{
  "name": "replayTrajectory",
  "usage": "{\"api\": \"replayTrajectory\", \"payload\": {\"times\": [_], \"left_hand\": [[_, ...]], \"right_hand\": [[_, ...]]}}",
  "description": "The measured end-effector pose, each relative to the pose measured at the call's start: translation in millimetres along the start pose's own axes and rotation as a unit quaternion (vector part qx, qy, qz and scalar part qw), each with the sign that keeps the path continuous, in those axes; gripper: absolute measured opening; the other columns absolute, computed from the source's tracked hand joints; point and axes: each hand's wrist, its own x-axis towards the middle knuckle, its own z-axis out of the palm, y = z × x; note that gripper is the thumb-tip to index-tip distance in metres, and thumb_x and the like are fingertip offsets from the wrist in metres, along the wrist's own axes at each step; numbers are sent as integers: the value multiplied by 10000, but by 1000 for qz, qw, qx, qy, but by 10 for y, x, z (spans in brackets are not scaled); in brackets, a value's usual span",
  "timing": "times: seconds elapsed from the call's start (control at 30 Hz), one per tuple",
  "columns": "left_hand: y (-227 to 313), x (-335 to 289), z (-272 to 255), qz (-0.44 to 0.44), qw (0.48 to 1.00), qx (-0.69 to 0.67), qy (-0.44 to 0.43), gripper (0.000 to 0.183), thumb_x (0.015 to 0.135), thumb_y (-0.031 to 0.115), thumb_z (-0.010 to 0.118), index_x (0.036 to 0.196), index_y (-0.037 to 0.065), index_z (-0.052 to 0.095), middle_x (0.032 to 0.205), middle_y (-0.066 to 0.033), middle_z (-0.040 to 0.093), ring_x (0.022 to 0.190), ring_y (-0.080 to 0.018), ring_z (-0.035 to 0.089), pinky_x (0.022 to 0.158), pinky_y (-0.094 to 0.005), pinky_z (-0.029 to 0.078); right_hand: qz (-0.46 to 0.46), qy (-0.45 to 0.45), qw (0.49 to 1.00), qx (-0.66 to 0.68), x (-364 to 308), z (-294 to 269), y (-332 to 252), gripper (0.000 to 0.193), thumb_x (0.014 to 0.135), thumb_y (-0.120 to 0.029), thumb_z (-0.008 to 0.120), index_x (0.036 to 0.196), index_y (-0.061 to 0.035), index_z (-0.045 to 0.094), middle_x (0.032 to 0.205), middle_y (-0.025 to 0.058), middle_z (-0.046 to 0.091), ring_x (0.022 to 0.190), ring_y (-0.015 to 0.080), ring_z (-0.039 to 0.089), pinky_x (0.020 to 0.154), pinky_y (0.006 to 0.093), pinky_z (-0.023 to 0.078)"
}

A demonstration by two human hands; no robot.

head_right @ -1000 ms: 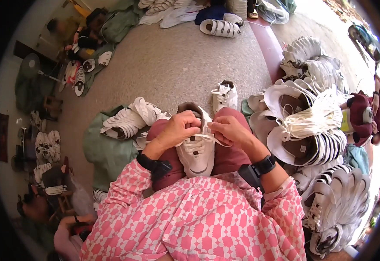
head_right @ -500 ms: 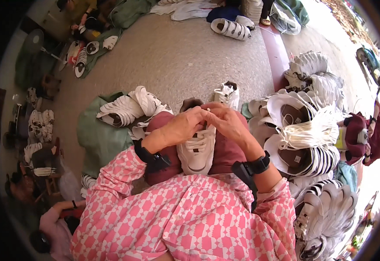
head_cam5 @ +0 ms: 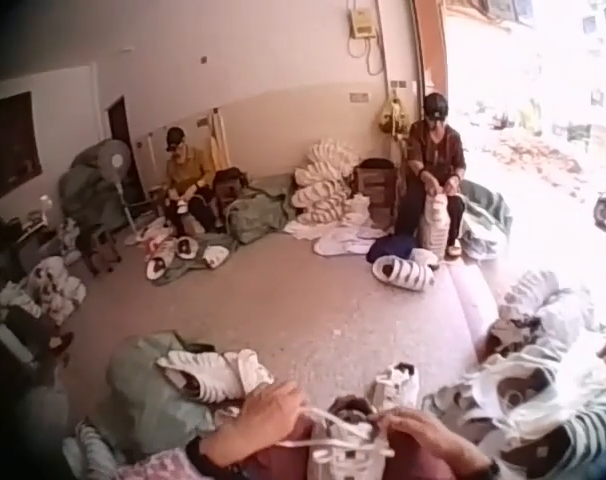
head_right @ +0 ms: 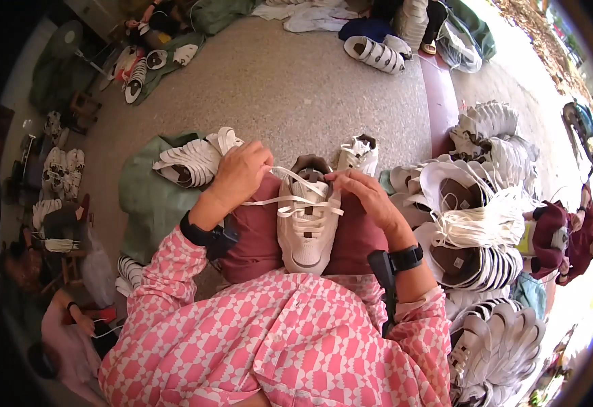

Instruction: The recorder is threading laces into a shoe and organizing shoe parts while sitting on the floor.

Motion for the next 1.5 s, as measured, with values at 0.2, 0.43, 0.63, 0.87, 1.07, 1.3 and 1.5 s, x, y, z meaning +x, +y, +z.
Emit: {"api": "replayTrajectory", "payload": {"times": [0.2,0.43,0.63,0.87,1.07,1.3,1.5], "left_hand": [[339,-200,260,43,965,-254,50,281,763,108,694,1029,66,612,997,-97,580,939,-296,574,837,-394,463],[450,-121,428,88,963,-253,-11,136,768,165,701,883,107,659,966,-32,577,986,-234,540,896,-383,387],[402,-106,499,53,944,-320,-59,98,795,190,686,853,115,663,945,-2,578,1000,-198,524,938,-360,337],[326,-94,520,58,915,-390,-83,100,813,180,677,866,96,664,960,-11,581,1027,-197,509,963,-362,335],[352,-42,589,17,898,-432,-78,123,816,246,674,882,143,680,937,4,606,1013,-192,548,954,-404,326],[425,55,667,59,944,-318,-61,168,797,196,671,943,122,705,912,-31,604,971,-216,564,910,-384,362],[483,71,704,40,955,-284,-70,143,761,202,670,887,137,690,892,-28,586,963,-230,563,899,-389,361]], "right_hand": [[55,31,994,85,-237,-20,65,232,864,-10,562,1093,-9,597,1110,37,613,988,135,580,913,277,457],[50,55,991,115,-221,98,180,144,913,-65,586,1047,-11,582,859,20,618,739,94,597,655,230,494],[108,65,904,409,-143,118,181,130,921,-82,612,1035,-19,614,811,4,613,674,74,581,604,220,470],[-49,45,997,38,-196,141,69,241,867,-27,651,1107,-49,647,873,-1,600,791,94,574,657,234,478],[-199,36,932,-302,-182,194,-66,302,788,4,656,1087,-30,634,898,73,611,795,191,599,667,291,492],[-145,74,945,-284,-251,209,-118,218,790,-17,639,1007,-11,620,870,103,634,769,242,632,647,340,504],[-199,45,912,-355,-213,153,-74,124,779,-39,609,893,7,590,822,147,600,770,331,606,656,386,489]]}}
